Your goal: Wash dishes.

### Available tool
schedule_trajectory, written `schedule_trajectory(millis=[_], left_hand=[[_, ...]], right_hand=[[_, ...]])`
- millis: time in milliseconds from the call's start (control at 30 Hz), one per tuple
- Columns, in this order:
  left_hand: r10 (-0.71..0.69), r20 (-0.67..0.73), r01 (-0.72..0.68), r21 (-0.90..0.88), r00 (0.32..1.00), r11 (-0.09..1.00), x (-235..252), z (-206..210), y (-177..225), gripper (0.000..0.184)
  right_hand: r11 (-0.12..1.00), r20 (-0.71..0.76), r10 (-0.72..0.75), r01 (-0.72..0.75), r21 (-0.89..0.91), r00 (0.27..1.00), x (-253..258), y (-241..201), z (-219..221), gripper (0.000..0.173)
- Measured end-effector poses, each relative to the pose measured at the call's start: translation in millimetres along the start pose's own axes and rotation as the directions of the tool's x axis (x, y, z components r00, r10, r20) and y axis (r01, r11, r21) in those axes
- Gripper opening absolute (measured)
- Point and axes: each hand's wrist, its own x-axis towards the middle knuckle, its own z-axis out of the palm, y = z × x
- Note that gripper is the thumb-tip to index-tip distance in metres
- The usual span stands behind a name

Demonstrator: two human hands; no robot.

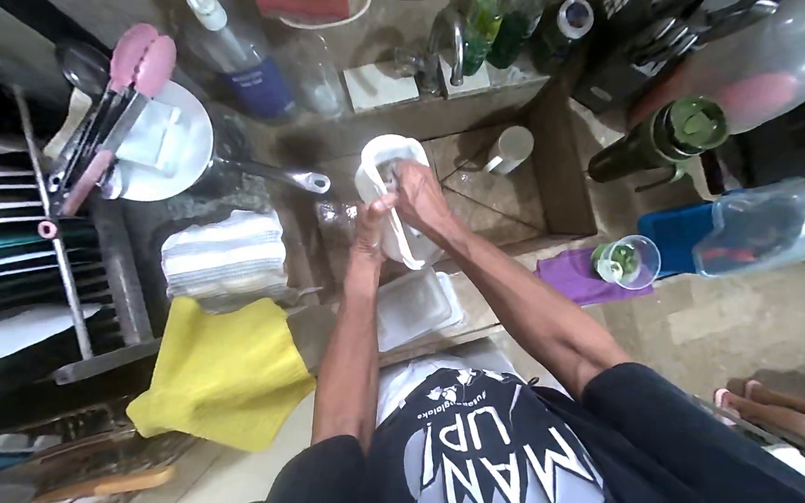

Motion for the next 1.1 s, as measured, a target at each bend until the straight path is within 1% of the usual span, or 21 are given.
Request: schedule_trajectory(millis=[67, 133, 167, 233, 300, 333, 367, 433, 500, 533, 600, 667, 700, 733, 800, 867, 900, 967, 1033, 1067, 1100], left_hand=[[-0.024, 0.04, 0.024, 0.001, 0.999, 1.0, -0.8, -0.9, 9.4, 0.079], [-0.02, 0.079, 0.025, -0.066, 0.997, 0.998, 2.9, -2.4, 14.1, 0.065], [-0.02, 0.106, 0.034, -0.128, 0.994, 0.991, 5.4, -4.0, 15.9, 0.063], [0.008, 0.126, 0.019, -0.216, 0.992, 0.976, 10.3, -5.5, 15.4, 0.062], [0.032, 0.136, -0.002, -0.22, 0.99, 0.976, 13.9, -5.4, 15.1, 0.065], [0.04, 0.156, 0.0, -0.248, 0.987, 0.969, 14.3, -3.9, 13.8, 0.064], [0.034, 0.18, 0.017, -0.277, 0.983, 0.961, 13.0, -1.3, 11.7, 0.061], [-0.007, 0.19, 0.058, -0.26, 0.982, 0.964, 7.6, 7.6, 9.6, 0.052], [0.021, 0.178, 0.023, -0.244, 0.984, 0.969, 10.7, 10.9, 6.8, 0.047], [0.045, 0.167, -0.003, -0.241, 0.985, 0.971, 17.1, 10.1, 5.9, 0.052], [0.04, 0.152, -0.009, -0.204, 0.988, 0.979, 27.2, 1.1, 6.8, 0.061], [0.013, 0.171, 0.018, -0.177, 0.985, 0.984, 25.2, 2.4, 5.2, 0.073], [-0.01, 0.168, 0.038, -0.165, 0.986, 0.986, 22.6, 5.2, 3.7, 0.076], [-0.037, 0.179, 0.069, -0.178, 0.983, 0.982, 20.7, 8.0, 0.9, 0.076], [-0.042, 0.223, 0.092, -0.219, 0.974, 0.971, 21.9, 12.5, -4.6, 0.069], [-0.01, 0.266, 0.077, -0.243, 0.964, 0.967, 28.0, 11.6, -5.1, 0.059], [0.005, 0.248, 0.056, -0.237, 0.969, 0.97, 31.6, 12.2, -3.7, 0.054], [0.019, 0.158, 0.013, -0.197, 0.987, 0.98, 35.6, 10.1, 3.1, 0.061], [-0.015, 0.136, 0.039, -0.171, 0.991, 0.984, 31.8, 8.8, 2.2, 0.076], [-0.034, 0.146, 0.057, -0.156, 0.989, 0.986, 31.0, 8.7, 0.5, 0.078], [-0.055, 0.162, 0.08, -0.148, 0.985, 0.986, 30.6, 9.1, -1.5, 0.077]], right_hand=[[0.99, -0.09, -0.115, 0.121, 0.071, 0.989, 1.6, 5.6, 4.3, 0.031], [0.928, -0.146, -0.325, 0.345, 0.139, 0.934, -3.0, 12.8, 8.2, 0.026], [0.88, -0.112, -0.423, 0.438, 0.185, 0.899, -5.8, 13.5, 6.5, 0.023], [0.847, 0.067, -0.511, 0.488, 0.212, 0.857, -14.2, 16.0, -4.4, 0.014], [0.865, 0.218, -0.5, 0.475, 0.16, 0.838, -16.9, 19.9, -14.2, 0.009], [0.885, 0.215, -0.465, 0.454, 0.1, 0.859, -15.6, 20.8, -17.9, 0.012], [0.915, 0.181, -0.401, 0.403, 0.028, 0.898, -11.8, 20.7, -21.2, 0.015], [0.953, 0.013, -0.293, 0.293, -0.072, 0.956, 2.4, 20.4, -19.4, 0.02], [0.949, -0.085, -0.315, 0.313, -0.037, 0.945, 0.6, 15.7, -13.4, 0.019], [0.931, -0.055, -0.362, 0.363, 0.024, 0.931, -6.4, 14.7, -11.9, 0.018], [0.923, 0.168, -0.384, 0.373, 0.093, 0.908, -16.8, 17.0, -16.8, 0.016], [0.962, 0.355, -0.237, 0.269, -0.044, 0.904, -14.0, 24.1, -25.9, 0.019], [0.97, 0.341, -0.167, 0.217, -0.113, 0.925, -9.9, 24.9, -26.5, 0.019], [0.972, 0.25, -0.136, 0.178, -0.155, 0.959, -6.3, 24.6, -24.7, 0.019], [0.977, -0.024, -0.149, 0.144, -0.16, 0.988, 5.1, 21.4, -18.3, 0.021], [0.967, -0.155, -0.254, 0.254, -0.02, 0.955, 6.9, 24.5, -6.9, 0.02], [0.939, -0.14, -0.323, 0.336, 0.077, 0.936, 0.5, 26.1, -6.1, 0.018], [0.921, 0.098, -0.377, 0.362, 0.142, 0.921, -8.3, 27.5, -14.9, 0.022], [0.959, 0.303, -0.272, 0.284, 0.004, 0.913, -7.9, 33.1, -22.6, 0.024], [0.966, 0.29, -0.216, 0.247, -0.074, 0.932, -2.1, 35.1, -24.0, 0.023], [0.968, 0.193, -0.193, 0.219, -0.125, 0.962, 4.7, 36.0, -22.6, 0.021]])
